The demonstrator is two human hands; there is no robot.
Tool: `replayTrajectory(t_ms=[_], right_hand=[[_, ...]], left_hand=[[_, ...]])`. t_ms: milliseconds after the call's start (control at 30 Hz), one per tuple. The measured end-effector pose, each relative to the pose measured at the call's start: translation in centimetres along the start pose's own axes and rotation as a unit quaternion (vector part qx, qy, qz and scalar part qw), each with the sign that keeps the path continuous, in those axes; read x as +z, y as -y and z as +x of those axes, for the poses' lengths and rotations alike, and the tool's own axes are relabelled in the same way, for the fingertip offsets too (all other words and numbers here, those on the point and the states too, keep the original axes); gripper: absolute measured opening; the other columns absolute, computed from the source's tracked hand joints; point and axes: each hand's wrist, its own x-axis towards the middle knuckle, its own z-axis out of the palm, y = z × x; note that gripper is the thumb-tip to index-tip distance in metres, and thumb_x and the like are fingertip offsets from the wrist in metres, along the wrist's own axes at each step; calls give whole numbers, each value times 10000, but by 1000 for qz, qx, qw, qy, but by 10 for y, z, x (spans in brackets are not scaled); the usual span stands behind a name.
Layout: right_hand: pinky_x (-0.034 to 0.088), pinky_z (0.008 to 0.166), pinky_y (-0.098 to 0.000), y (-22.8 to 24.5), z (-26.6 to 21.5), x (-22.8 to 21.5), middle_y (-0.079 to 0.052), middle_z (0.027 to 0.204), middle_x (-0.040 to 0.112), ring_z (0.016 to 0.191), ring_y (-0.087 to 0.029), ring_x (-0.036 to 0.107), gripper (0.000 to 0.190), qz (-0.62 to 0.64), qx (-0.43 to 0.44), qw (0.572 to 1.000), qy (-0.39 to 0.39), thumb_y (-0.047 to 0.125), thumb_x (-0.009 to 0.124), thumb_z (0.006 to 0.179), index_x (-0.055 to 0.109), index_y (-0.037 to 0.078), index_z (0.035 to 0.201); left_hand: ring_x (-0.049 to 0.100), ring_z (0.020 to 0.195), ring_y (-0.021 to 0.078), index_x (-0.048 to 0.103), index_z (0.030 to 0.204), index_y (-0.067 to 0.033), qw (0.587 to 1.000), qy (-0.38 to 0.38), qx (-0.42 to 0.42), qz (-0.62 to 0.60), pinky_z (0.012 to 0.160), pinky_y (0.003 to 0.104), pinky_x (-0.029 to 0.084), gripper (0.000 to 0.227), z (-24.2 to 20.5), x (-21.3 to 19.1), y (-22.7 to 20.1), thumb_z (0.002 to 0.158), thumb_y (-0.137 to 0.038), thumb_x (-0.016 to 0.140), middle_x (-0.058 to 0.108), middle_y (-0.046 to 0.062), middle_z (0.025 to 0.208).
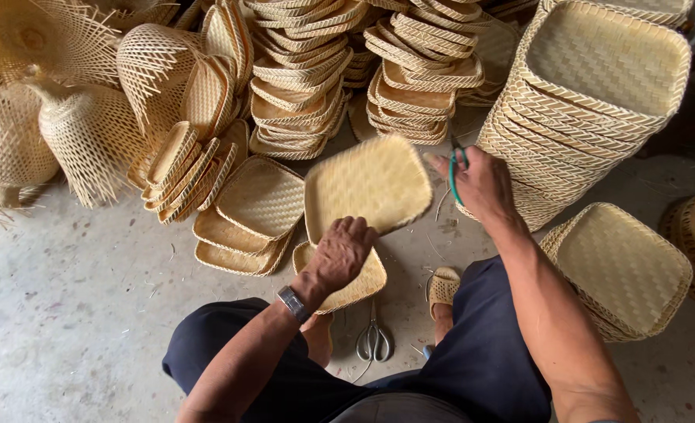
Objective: The person trims the edges of woven bamboo trays using scissors, handling them one at a time from a stack on the floor.
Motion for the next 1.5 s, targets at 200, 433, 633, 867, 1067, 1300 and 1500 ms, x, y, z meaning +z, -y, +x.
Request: replayTrajectory(t_ms=[200, 433, 633, 867, 1067, 1300, 1500], right_hand=[[394, 454, -311, 9, -7, -7, -70, 614, 604, 508, -153, 542, 378, 106, 7, 994, -7, 340, 733, 969, 656, 26, 774], [406, 390, -219, -1, -11, -13, 2, 713, 599, 535, -64, 546, 140, 209, -50, 967, -135, 128, 696, 1010, 648, 3, 969], [389, 560, -248, -12, -14, -15, 1, 768, 592, 652, -72, 528, 157, 242, -101, 952, -158, 99, 733, 1088, 639, -3, 1016], [508, 680, -328, -11, -21, -13, -109, 875, 632, 752, -204, 638, 130, 4, -239, 927, -290, 23, 722, 1070, 605, -31, 1054], [549, 729, -363, -2, -27, -38, -126, 986, 654, 854, -292, 672, 75, -226, -266, 866, -358, -12, 629, 1026, 564, 19, 1045], [600, 677, -286, 31, -42, 19, -111, 887, 700, 769, -206, 726, 176, 76, -353, 919, -160, 163, 663, 1122, 623, 5, 1057], [498, 649, -245, -3, -27, -6, -77, 879, 699, 748, -133, 660, 128, 159, -187, 947, -208, 48, 709, 1101, 655, -59, 1057]], left_hand=[[564, 938, 255, 630, 1075, 4, 991, 18, 77, 107, 942, 440, 488, 206, 10, -42, -16, 951, -152, 578, 570, 102, 982], [493, 1323, 328, 357, 1516, -91, 954, -290, -69, -23, 1210, 555, 312, 650, 15, -22, 7, 1025, -476, 538, 491, 198, 1414], [388, 1471, 379, 116, 1638, -42, 679, -300, -332, -582, 1178, 526, 383, 823, 5, -24, 60, 1041, -507, 443, 225, 232, 1662], [363, 1510, 375, 191, 1636, -10, 605, -313, -324, -656, 1230, 537, 333, 940, 4, -23, 73, 995, -628, 491, 260, 253, 1666], [263, 1515, 365, 178, 1617, -94, 509, -454, -457, -571, 1133, 635, 259, 1036, -19, -17, 121, 866, -763, 424, 209, 191, 1675], [90, 1602, 386, 14, 1654, -139, 670, -358, -373, -533, 1234, 615, 197, 1043, 1, 4, 105, 917, -861, 168, 66, 195, 1740], [333, 1500, 426, 131, 1638, -91, 585, -383, -365, -614, 1186, 591, 332, 1036, -8, -30, 110, 899, -799, 295, 300, 261, 1640]])
